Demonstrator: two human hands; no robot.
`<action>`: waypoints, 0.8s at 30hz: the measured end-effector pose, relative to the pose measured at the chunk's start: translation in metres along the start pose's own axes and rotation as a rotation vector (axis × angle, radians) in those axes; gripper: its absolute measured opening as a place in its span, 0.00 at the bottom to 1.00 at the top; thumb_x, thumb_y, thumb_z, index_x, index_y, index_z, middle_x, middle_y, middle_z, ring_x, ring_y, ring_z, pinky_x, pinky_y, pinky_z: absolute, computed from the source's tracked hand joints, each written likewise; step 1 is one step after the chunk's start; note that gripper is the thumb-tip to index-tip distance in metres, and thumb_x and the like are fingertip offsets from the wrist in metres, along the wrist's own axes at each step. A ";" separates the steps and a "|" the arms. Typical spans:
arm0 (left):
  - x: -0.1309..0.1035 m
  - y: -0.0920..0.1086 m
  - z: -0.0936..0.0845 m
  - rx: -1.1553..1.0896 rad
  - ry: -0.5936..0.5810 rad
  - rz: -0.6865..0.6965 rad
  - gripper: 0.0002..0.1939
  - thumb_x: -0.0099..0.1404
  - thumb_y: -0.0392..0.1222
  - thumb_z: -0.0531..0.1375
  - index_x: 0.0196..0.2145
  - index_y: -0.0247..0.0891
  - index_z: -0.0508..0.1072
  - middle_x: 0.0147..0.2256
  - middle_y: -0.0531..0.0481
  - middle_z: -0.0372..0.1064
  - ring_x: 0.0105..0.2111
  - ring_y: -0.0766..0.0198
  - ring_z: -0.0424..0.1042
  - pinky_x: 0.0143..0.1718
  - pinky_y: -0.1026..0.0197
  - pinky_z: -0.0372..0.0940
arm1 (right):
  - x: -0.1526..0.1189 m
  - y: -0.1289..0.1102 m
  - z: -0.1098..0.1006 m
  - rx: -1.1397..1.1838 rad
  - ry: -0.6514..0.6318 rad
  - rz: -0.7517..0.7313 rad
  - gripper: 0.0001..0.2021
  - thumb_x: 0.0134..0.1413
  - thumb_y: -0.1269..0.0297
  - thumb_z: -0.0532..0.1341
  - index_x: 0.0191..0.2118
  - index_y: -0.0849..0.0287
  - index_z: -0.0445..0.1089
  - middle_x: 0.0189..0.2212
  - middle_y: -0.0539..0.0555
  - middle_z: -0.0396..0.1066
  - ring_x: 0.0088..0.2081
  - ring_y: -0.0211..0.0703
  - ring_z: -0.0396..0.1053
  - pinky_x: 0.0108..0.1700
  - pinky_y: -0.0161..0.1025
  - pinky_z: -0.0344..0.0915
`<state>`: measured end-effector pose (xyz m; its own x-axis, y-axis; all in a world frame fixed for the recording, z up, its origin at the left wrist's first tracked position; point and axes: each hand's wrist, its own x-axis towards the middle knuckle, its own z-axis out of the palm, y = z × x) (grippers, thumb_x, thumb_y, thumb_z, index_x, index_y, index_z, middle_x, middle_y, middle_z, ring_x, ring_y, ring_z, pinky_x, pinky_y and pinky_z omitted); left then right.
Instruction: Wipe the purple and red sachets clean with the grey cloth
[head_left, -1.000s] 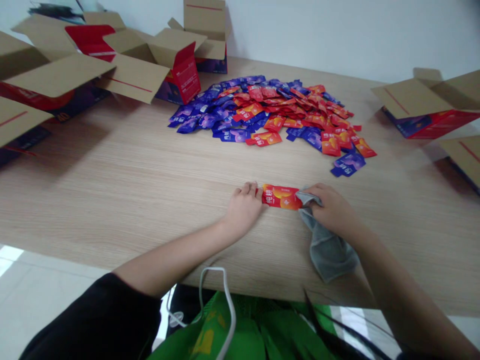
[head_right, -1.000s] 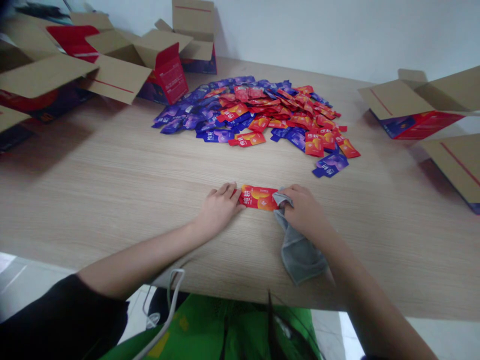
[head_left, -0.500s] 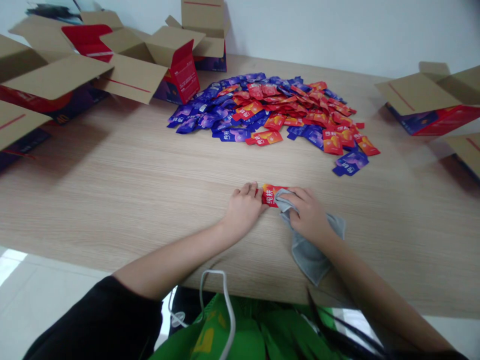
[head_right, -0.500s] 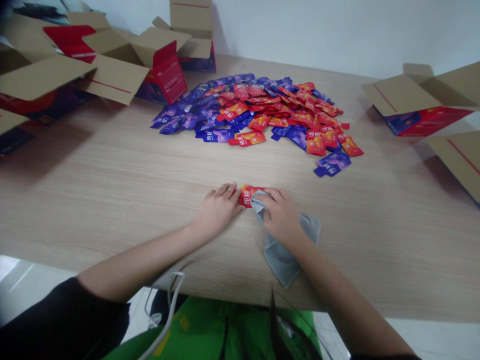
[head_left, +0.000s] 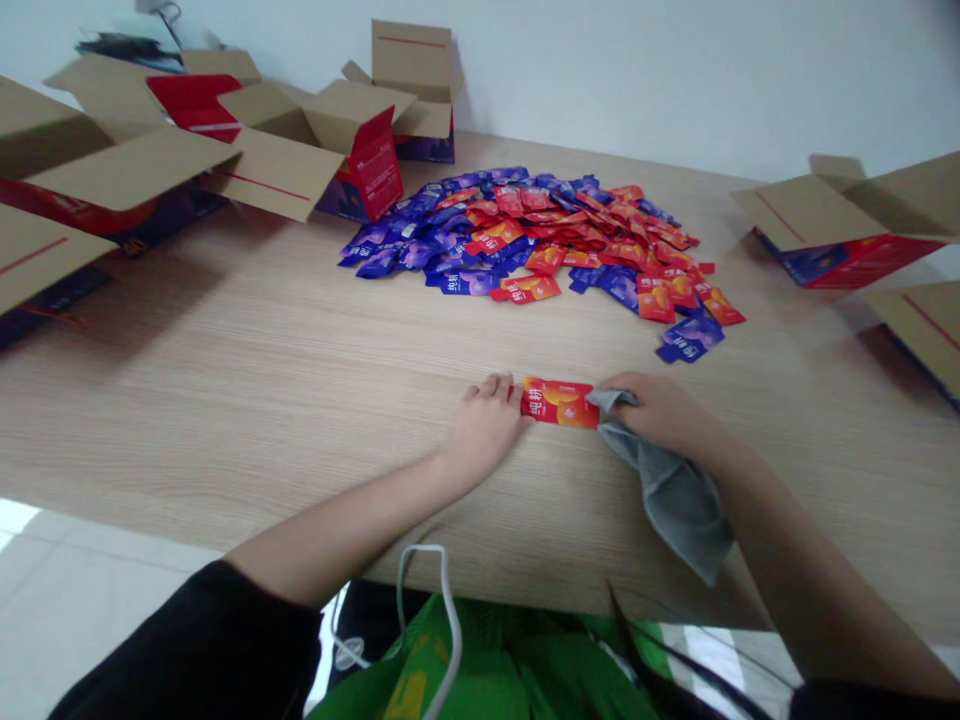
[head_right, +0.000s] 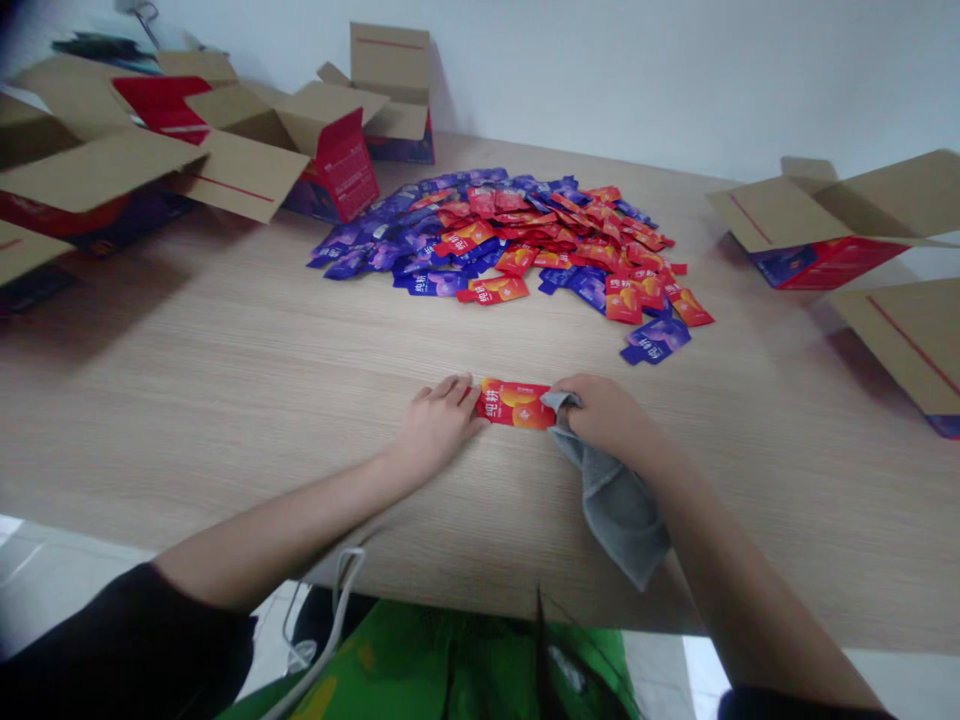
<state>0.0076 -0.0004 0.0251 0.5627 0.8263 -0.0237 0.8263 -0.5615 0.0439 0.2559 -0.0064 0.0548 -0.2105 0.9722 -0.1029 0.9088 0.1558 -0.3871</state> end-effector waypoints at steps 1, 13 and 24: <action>0.000 0.000 0.000 -0.002 -0.002 0.001 0.23 0.71 0.50 0.57 0.55 0.31 0.70 0.60 0.35 0.64 0.59 0.50 0.64 0.51 0.52 0.66 | 0.006 -0.008 -0.002 -0.001 0.064 -0.010 0.13 0.50 0.71 0.58 0.39 0.55 0.77 0.40 0.54 0.78 0.43 0.49 0.73 0.47 0.42 0.67; -0.002 0.001 -0.002 -0.027 -0.007 -0.032 0.23 0.72 0.51 0.55 0.55 0.32 0.71 0.62 0.38 0.63 0.60 0.51 0.63 0.49 0.51 0.67 | -0.001 -0.046 0.076 -0.253 0.260 -0.195 0.22 0.59 0.68 0.55 0.58 0.61 0.67 0.56 0.63 0.66 0.55 0.57 0.62 0.54 0.53 0.61; -0.002 0.000 -0.001 -0.023 0.003 -0.007 0.23 0.71 0.51 0.56 0.55 0.31 0.70 0.60 0.36 0.64 0.59 0.50 0.64 0.49 0.51 0.66 | -0.022 0.006 0.023 -0.285 0.117 0.025 0.19 0.55 0.74 0.53 0.49 0.60 0.73 0.47 0.61 0.73 0.43 0.53 0.71 0.46 0.47 0.68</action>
<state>0.0062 -0.0014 0.0260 0.5565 0.8306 -0.0215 0.8297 -0.5542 0.0672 0.2572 -0.0308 0.0335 -0.1593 0.9872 0.0036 0.9810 0.1587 -0.1118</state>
